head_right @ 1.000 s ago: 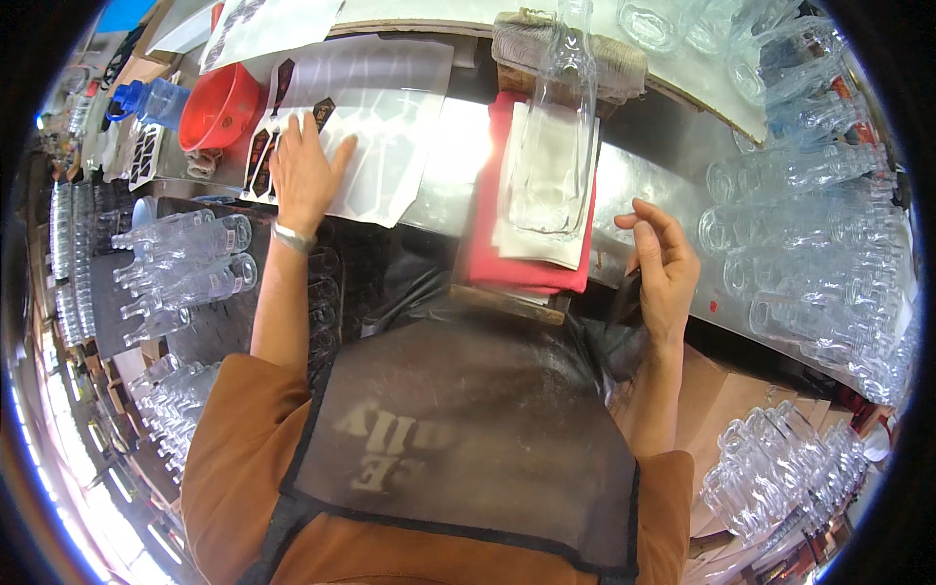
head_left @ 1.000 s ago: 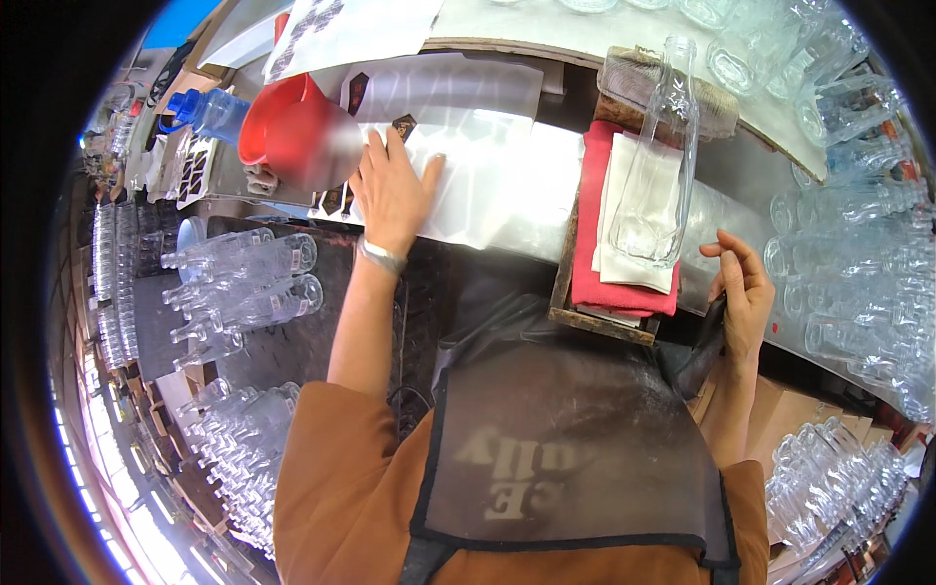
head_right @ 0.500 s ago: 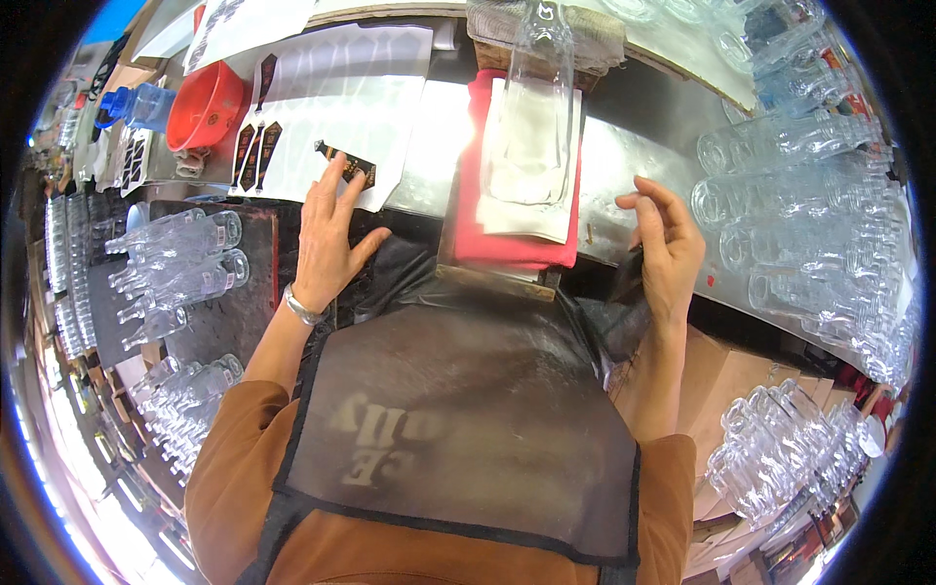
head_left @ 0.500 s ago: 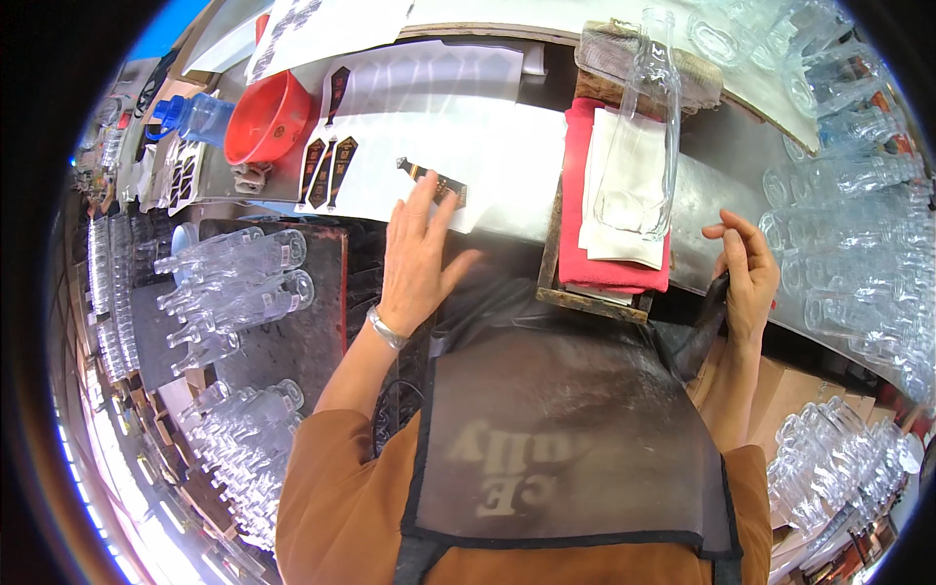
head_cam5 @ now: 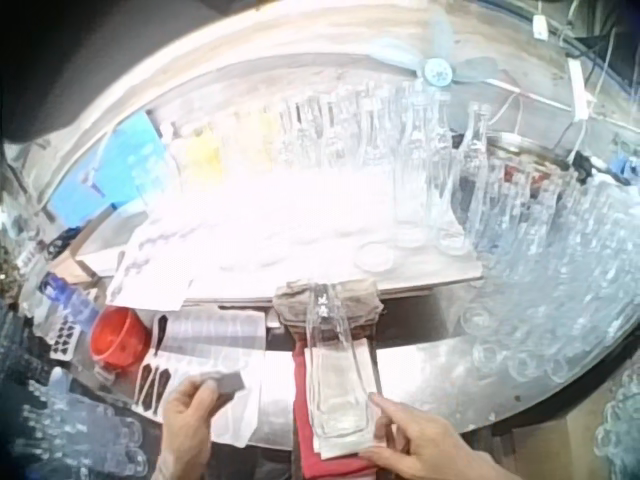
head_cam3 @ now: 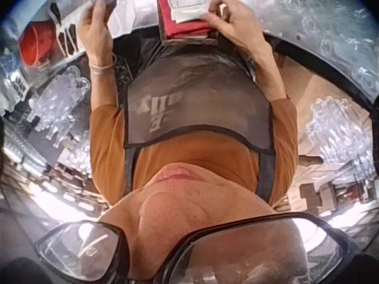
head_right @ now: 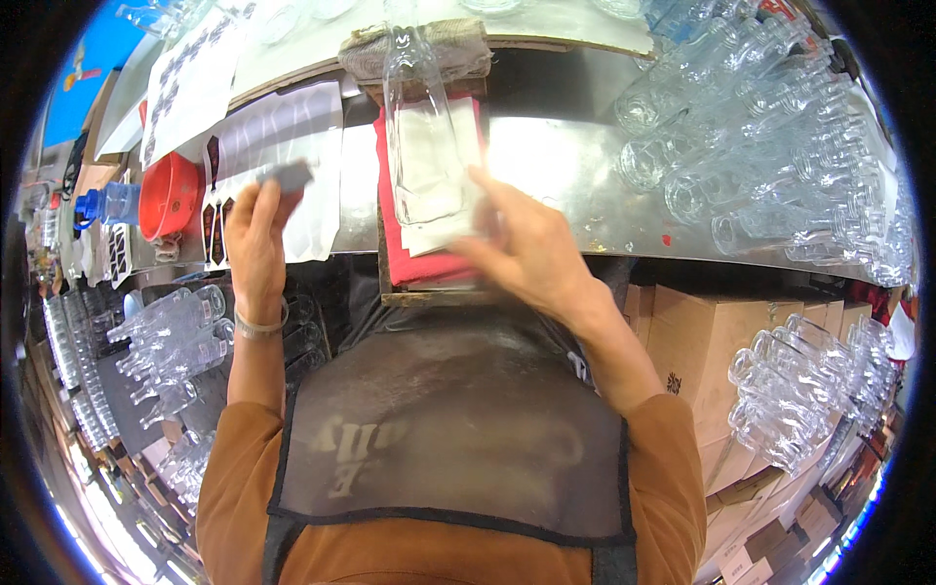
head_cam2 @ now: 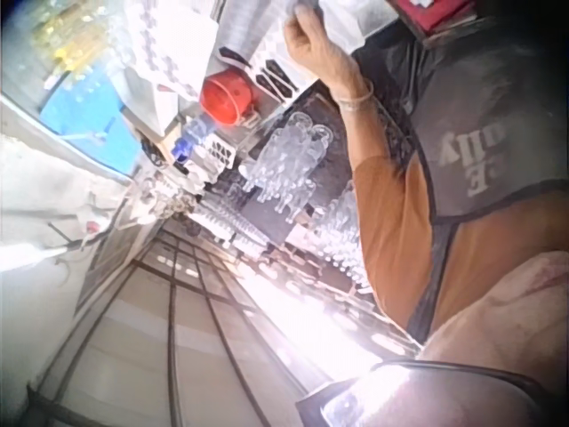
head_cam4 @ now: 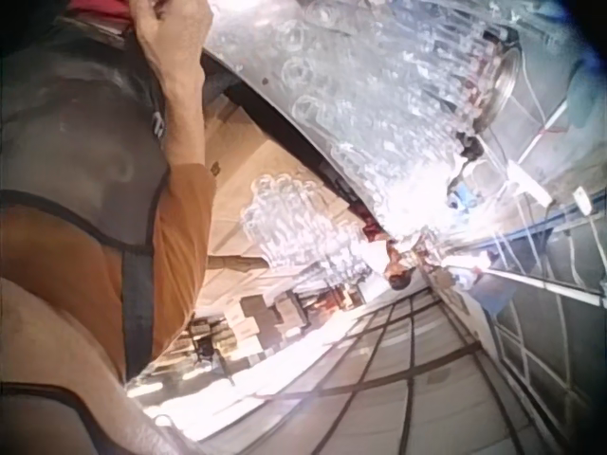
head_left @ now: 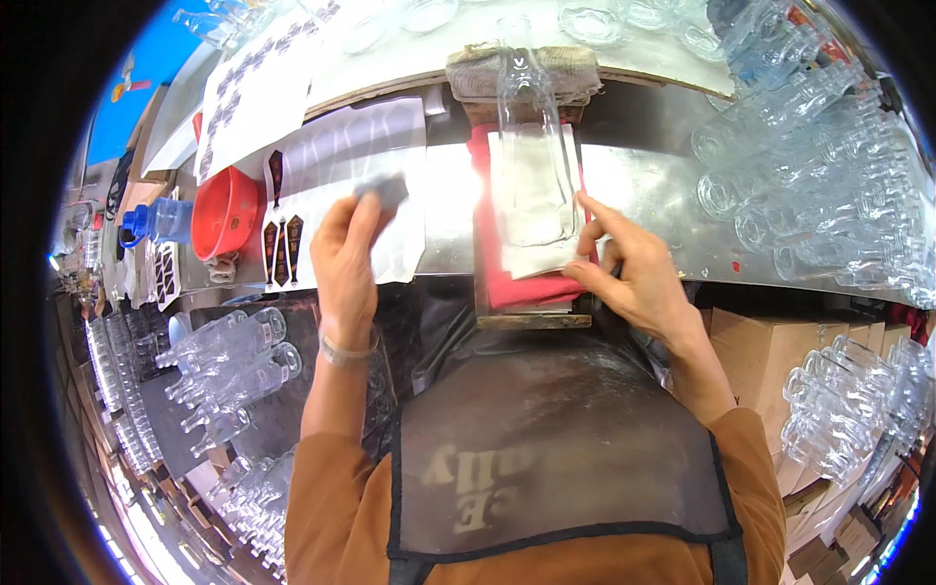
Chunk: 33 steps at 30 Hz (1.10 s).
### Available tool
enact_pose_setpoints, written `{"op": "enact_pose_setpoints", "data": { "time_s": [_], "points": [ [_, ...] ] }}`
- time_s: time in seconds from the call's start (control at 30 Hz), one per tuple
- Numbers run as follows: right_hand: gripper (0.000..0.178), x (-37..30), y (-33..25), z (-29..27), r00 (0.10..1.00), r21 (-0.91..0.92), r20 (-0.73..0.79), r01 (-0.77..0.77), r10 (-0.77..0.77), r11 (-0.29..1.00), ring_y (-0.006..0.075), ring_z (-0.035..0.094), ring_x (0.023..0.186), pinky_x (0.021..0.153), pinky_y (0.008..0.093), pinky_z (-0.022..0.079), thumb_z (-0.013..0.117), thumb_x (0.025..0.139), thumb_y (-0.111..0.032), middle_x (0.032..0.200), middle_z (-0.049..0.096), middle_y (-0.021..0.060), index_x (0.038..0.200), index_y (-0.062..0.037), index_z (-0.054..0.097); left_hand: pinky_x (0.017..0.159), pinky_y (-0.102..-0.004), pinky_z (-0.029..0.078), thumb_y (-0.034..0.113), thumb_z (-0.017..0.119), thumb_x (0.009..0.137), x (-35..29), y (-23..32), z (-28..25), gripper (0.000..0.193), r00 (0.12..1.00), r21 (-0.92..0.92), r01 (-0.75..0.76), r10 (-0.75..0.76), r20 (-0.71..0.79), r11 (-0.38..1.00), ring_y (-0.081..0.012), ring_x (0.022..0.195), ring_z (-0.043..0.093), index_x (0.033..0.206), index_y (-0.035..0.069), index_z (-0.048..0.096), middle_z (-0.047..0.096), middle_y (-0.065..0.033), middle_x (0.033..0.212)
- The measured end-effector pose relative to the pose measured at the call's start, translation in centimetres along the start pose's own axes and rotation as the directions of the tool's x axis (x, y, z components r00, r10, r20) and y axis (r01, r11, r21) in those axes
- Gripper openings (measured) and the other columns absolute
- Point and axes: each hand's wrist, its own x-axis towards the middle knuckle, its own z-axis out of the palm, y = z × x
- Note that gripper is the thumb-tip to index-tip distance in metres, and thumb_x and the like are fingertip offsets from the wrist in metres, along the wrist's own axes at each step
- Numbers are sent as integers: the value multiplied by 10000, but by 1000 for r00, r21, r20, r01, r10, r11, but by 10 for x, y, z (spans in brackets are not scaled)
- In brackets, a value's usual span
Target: The person repeatedly picks clear plastic bottles from a table, places each into a red holder, applies a label to the bottle with a black card, and sets the labeled bottle aside. The process is repeated for multiple bottles in a consistent sequence.
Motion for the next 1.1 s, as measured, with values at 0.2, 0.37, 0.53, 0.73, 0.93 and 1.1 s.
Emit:
{"op": "enact_pose_setpoints", "data": {
  "time_s": [0.2,0.37,0.53,0.73,0.93,1.1],
  "points": [
    [570,6,14,8,997,-52,-16,70,-71,996,110,487,576,586,258,439,724,868,-64,865,600,64,1397,1,521,991,-357,515,16,691,866,29,62,98,174,567,363,-822,688,452,438,-212,1148,674,1029,59,731,718,-101,1201],
    [516,13,11,-16,991,27,133,-9,5,1000,72,486,605,592,249,436,685,902,-73,885,618,36,1388,2,531,1039,-419,488,42,747,804,14,37,100,223,490,444,-863,608,625,240,-262,1211,641,1021,83,724,703,-115,1228],
    [411,43,13,-28,984,275,100,-167,145,947,27,508,662,608,191,438,552,1023,-227,1091,683,37,1369,-6,555,1120,-514,380,160,787,782,-2,37,98,162,536,453,-843,519,666,290,-321,1331,538,914,92,721,615,-151,1363],
    [530,73,-2,-15,991,347,21,-129,130,929,139,678,907,813,280,523,706,931,-308,1127,711,132,1305,45,581,1073,-440,438,109,739,823,23,38,99,275,715,293,-683,534,451,669,-370,1327,522,1093,63,718,509,-225,1449],
    [577,72,6,0,995,280,-90,-7,33,960,126,566,633,633,293,495,760,849,-302,1034,722,149,1289,29,586,1083,-411,424,143,714,880,34,27,109,483,765,399,-638,485,423,658,-313,1315,530,1352,86,626,488,-173,1482],
    [567,72,0,-7,996,230,18,-92,91,969,89,622,735,678,252,493,720,909,-250,1135,670,122,1357,36,523,1081,-415,427,151,718,878,35,24,109,482,761,402,-644,490,424,651,-317,1316,529,1347,84,628,488,-173,1482]
  ]
}}
